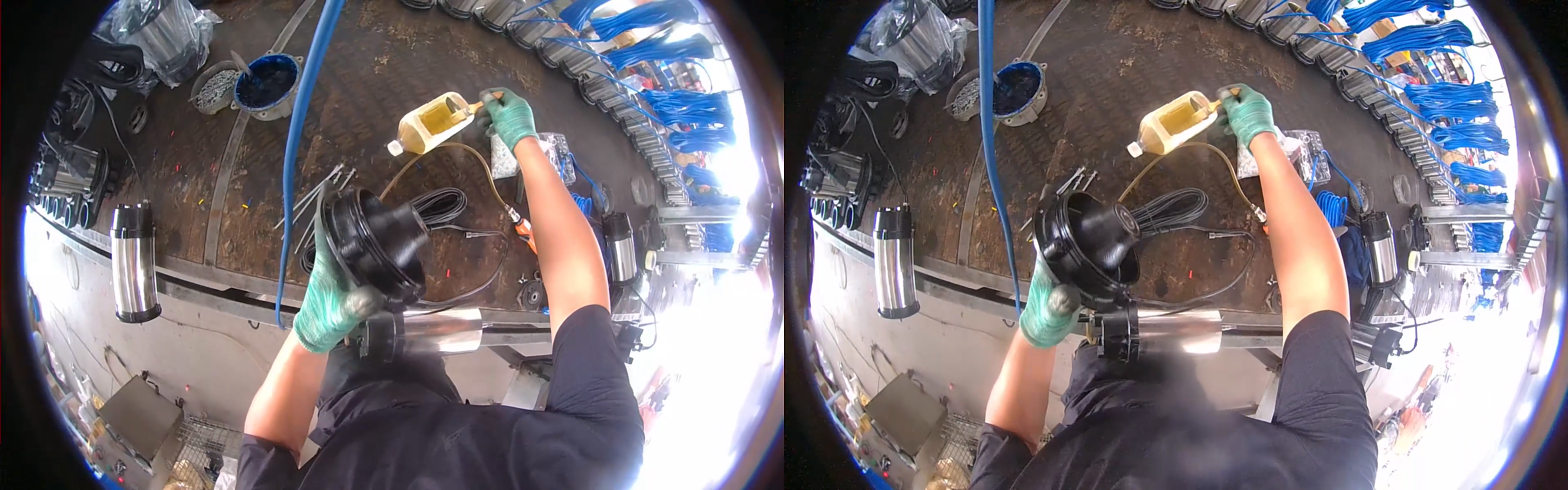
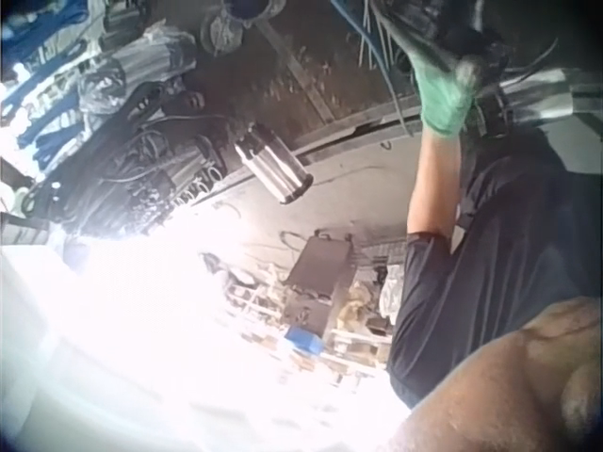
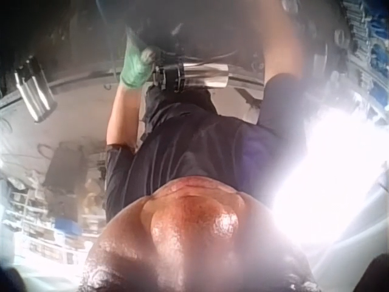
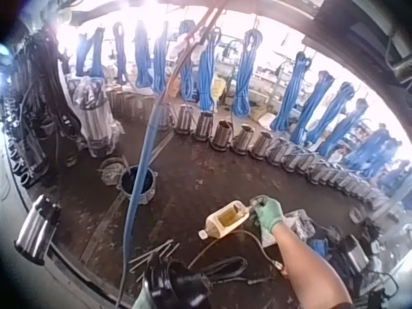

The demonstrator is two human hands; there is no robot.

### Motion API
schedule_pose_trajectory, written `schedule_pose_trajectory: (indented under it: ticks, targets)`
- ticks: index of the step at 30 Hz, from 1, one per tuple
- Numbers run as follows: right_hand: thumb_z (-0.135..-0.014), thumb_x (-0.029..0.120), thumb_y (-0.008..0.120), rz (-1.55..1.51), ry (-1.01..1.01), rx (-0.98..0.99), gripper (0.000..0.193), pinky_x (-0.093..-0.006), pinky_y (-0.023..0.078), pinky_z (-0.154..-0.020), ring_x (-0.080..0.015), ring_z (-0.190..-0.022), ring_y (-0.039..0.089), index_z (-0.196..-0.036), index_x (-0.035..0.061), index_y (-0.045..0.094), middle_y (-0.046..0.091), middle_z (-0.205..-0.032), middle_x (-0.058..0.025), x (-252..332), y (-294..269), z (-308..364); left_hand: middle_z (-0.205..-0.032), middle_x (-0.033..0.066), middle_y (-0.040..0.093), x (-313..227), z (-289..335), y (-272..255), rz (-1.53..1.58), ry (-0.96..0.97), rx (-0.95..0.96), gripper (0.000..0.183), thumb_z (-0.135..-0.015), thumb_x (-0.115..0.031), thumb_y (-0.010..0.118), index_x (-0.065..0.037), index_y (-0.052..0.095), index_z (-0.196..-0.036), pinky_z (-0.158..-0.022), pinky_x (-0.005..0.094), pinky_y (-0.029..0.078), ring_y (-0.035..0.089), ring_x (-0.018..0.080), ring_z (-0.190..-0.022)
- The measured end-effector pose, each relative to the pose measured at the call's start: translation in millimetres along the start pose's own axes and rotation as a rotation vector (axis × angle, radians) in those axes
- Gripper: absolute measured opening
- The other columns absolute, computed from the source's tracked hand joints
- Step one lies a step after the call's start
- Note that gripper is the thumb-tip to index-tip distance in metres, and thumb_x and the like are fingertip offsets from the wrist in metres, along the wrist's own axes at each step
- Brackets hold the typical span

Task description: The person wipes the inside of a silver metal cylinder and a black pump component with a blue cloth. They apply a liquid from a small container onto the black component using a brush and then insert the component into the cylinder.

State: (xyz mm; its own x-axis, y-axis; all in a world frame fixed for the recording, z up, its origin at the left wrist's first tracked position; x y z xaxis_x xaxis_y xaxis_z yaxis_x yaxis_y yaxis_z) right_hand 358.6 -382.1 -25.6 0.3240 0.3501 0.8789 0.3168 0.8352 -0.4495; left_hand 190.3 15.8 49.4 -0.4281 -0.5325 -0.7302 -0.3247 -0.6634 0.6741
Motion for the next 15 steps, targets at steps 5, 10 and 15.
schedule_pose_trajectory:
  ticks: [5,10,15]
  targets:
    - [-0.101,0.016,0.071,-0.202,0.089,-0.164,0.016,-0.0294,0.052,-0.046,-0.0154,-0.051,0.064,-0.105,0.0018,0.066,0.07,-0.075,-0.0088,-18.4,-16.8,15.5,-0.159,0.021,0.039,2.4,-17.6,-4.4,0.058,0.054,0.008,0.146,-0.071,-0.05,0.096,-0.024,-0.009,-0.169,-0.115,0.0562,0.049,0.051,0.0411,-0.143]
    - [-0.101,0.015,0.072,-0.166,-0.006,-0.209,0.015,-0.0295,0.052,-0.046,-0.0145,-0.053,0.065,-0.107,0.0023,0.066,0.07,-0.076,-0.0084,-12.3,-27.0,25.5,-0.158,0.0235,0.041,-4.2,-20.8,1.2,0.046,0.129,-0.03,0.142,-0.073,-0.048,0.096,-0.023,-0.005,-0.169,-0.112,0.0553,0.051,0.053,0.0418,-0.141]
    - [-0.101,0.016,0.072,-0.254,-0.041,-0.095,0.017,-0.0279,0.053,-0.051,-0.0132,-0.06,0.067,-0.111,0.0033,0.067,0.072,-0.08,-0.0077,-1.2,-33.1,32.0,-0.154,0.0271,0.048,4.6,-28.5,-1.1,-0.055,0.128,-0.066,0.14,-0.075,-0.051,0.094,-0.019,-0.004,-0.169,-0.11,0.0518,0.053,0.056,0.0412,-0.138]
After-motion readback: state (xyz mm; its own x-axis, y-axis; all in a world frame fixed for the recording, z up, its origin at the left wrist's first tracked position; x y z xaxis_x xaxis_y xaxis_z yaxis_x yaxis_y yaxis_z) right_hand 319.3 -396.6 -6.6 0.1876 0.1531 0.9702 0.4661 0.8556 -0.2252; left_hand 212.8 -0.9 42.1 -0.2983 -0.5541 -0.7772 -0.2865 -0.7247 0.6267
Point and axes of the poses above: each hand's wrist, its own z-axis away from the middle knuckle, its own y-axis out of the palm, x = y × z, the point moved 5 cm from there along -z, towards the middle knuckle
